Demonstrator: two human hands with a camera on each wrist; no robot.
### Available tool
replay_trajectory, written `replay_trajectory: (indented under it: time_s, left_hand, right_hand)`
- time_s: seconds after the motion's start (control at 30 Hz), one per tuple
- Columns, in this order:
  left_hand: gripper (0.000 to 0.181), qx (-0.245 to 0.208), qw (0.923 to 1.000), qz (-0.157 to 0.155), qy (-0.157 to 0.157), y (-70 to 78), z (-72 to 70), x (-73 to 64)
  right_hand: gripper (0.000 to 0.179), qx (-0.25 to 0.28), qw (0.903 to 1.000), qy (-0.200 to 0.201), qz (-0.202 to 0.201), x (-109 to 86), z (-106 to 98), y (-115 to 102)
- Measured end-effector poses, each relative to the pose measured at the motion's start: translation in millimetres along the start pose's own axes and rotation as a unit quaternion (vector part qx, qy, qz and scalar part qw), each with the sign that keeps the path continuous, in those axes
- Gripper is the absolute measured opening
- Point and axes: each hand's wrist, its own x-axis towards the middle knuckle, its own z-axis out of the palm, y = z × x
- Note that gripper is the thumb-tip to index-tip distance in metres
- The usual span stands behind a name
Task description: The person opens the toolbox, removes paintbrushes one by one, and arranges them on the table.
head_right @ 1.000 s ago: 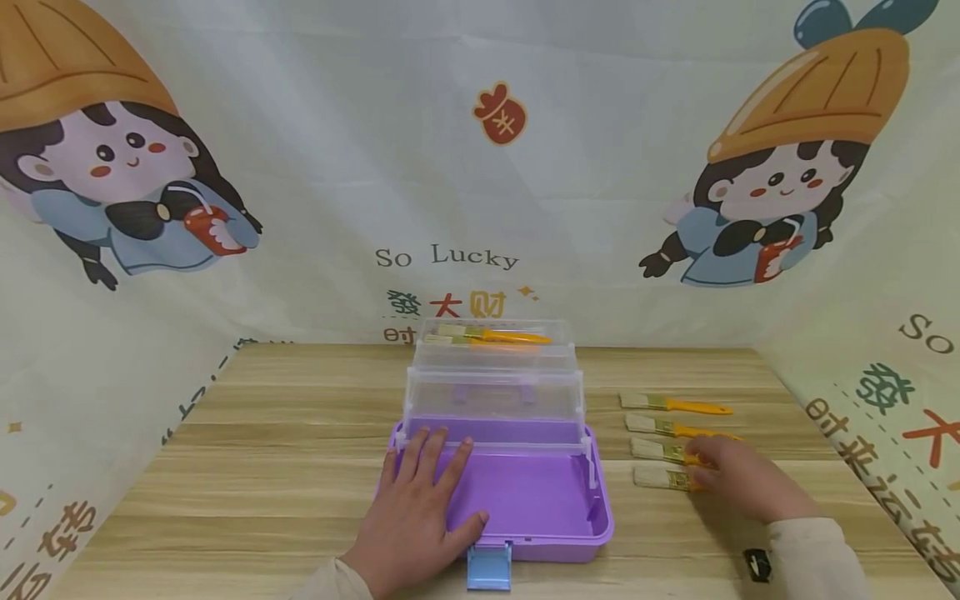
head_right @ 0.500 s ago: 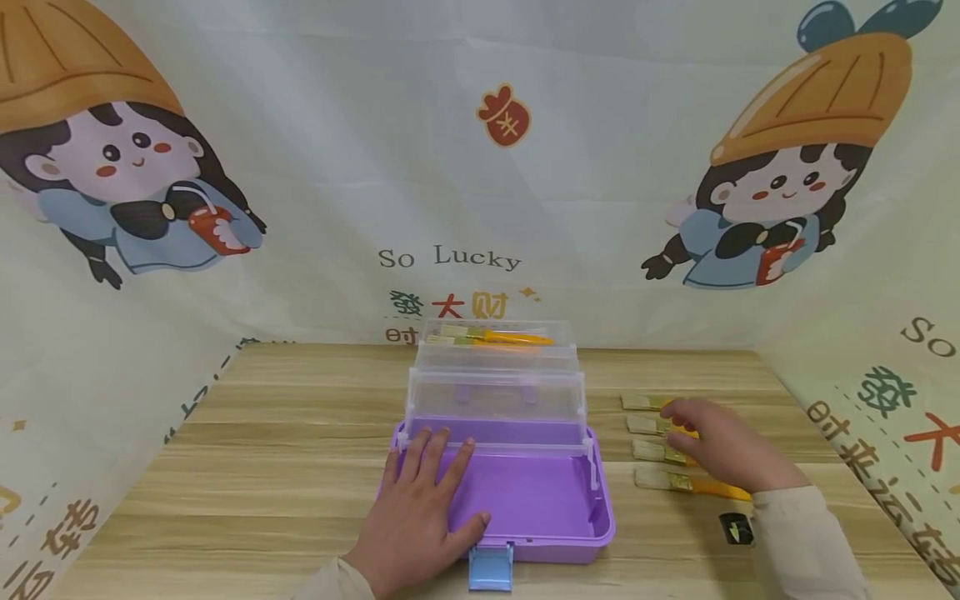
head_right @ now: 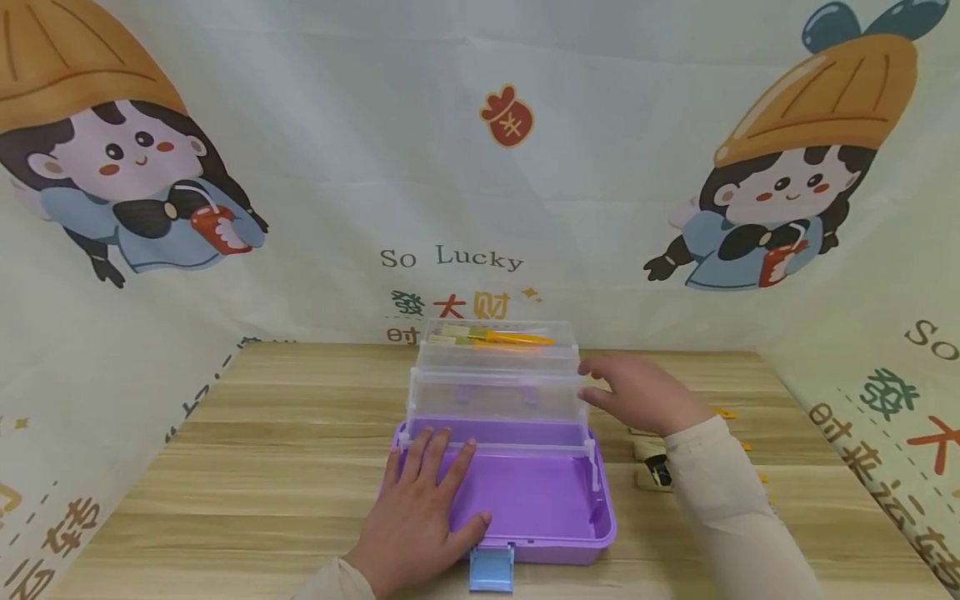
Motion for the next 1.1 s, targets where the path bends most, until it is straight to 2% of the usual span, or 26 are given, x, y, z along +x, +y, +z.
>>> replay_trajectory:
  time_s: [0.1,0.23,0.37,0.5,0.83,0.97,1.1]
  left_hand:
    - [0.080,0.001,1.0000,0.001,-0.003,0.3,-0.6,0.0]
    - [0.080,0.001,1.0000,0.002,-0.003,0.8,-0.2,-0.7]
    - [0.080,-0.003,1.0000,0.003,-0.001,1.6,0.8,-1.3]
    - [0.080,-0.001,1.0000,0.003,-0.001,1.9,1.4,-0.9]
    - [0.080,-0.003,1.0000,0.000,-0.003,-1.4,1.1,0.7]
    - [0.081,-0.007,0.9999,-0.002,-0.011,-0.6,1.6,1.1]
    - [0.081,-0.005,0.9999,-0.001,-0.010,-0.4,1.8,0.7]
  right_hand:
    - [0.029,-0.014,0.9998,-0.001,-0.013,18.2,0.1,-13.6]
    - [0.029,-0.027,0.9985,0.026,-0.041,41.5,4.7,-26.6]
    - [0.029,-0.031,0.9961,0.055,-0.062,60.6,11.2,-33.5]
    - [0.029,-0.027,0.9949,0.059,-0.077,78.0,16.7,-38.1]
    - [0.034,0.032,0.9980,0.033,-0.042,120.6,32.2,-39.0]
    - [0.033,0.057,0.9976,0.022,-0.033,131.7,37.0,-36.8]
    - [0.030,0.057,0.9978,0.009,-0.034,139.4,43.9,-35.6]
